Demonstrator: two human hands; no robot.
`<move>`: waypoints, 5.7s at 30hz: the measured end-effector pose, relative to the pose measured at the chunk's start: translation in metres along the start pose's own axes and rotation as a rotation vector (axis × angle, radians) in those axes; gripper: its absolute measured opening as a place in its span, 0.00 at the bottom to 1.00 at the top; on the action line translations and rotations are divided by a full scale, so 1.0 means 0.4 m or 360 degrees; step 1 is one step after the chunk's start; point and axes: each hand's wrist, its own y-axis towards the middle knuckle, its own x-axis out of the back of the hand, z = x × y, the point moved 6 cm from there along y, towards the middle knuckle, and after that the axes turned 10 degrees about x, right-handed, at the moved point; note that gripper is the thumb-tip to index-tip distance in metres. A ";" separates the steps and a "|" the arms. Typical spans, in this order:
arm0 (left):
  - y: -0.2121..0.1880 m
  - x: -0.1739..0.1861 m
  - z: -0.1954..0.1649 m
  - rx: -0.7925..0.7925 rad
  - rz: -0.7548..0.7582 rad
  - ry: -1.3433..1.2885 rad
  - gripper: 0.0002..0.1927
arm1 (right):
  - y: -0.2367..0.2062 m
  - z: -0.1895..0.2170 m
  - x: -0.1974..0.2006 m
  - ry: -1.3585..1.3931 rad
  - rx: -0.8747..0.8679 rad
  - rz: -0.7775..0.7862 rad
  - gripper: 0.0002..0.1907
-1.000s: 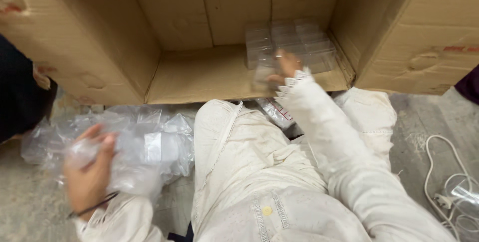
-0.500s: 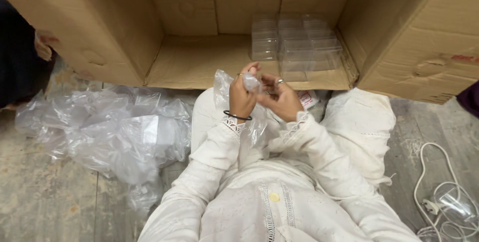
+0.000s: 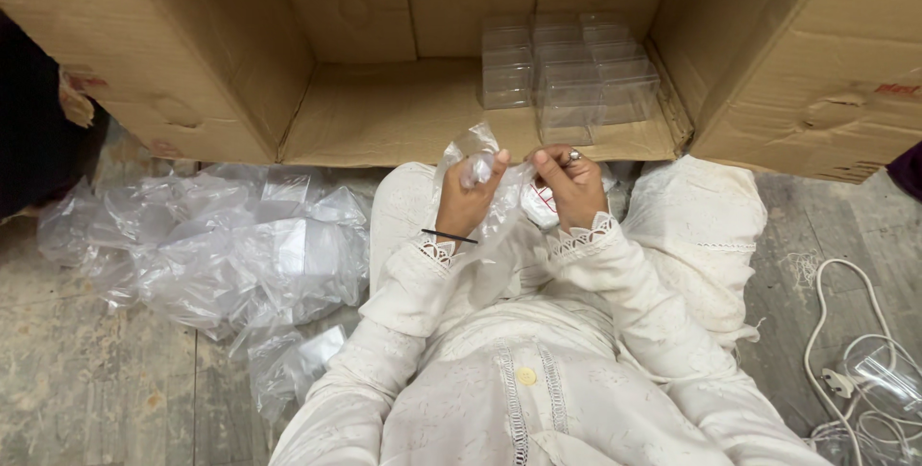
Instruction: The person sits on the floor and places small clear plastic containers into plastic bags one at a time, then puts the bagged containers into a large cardboard box in front of them. Another person nearby handles containers and bags on the floor.
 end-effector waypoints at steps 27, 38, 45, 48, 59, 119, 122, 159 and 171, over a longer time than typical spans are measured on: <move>-0.040 -0.023 -0.041 -0.0074 0.0191 -0.0207 0.07 | -0.046 0.031 0.012 -0.0412 0.0042 0.0105 0.10; -0.024 -0.058 0.061 0.0073 0.0406 -0.0402 0.13 | -0.046 -0.036 0.051 0.0491 -0.0414 -0.0294 0.06; -0.073 -0.073 0.132 0.0627 0.0992 -0.1028 0.15 | -0.052 -0.059 0.073 0.1002 -0.0579 -0.0201 0.05; -0.066 -0.045 0.155 0.0769 0.1309 -0.1140 0.15 | -0.053 -0.016 0.148 0.0812 -0.0536 -0.0363 0.08; 0.213 -0.134 0.095 0.0248 0.1470 0.0786 0.19 | 0.156 0.098 0.302 -0.1488 0.0035 0.0015 0.09; 0.069 0.051 -0.097 -0.0242 -0.0041 -0.0360 0.28 | 0.170 0.016 0.062 -0.0663 0.0073 0.0169 0.17; 0.054 0.010 -0.101 -0.0322 -0.0003 -0.0323 0.27 | 0.095 -0.006 -0.053 -0.0261 -0.0047 0.0414 0.19; -0.014 -0.052 -0.025 0.0223 0.0122 -0.0652 0.16 | -0.016 0.064 0.018 -0.0154 -0.0103 -0.0207 0.07; -0.009 -0.065 -0.011 -0.0118 -0.0085 0.0122 0.21 | -0.023 -0.005 0.052 0.0202 -0.0193 -0.0192 0.10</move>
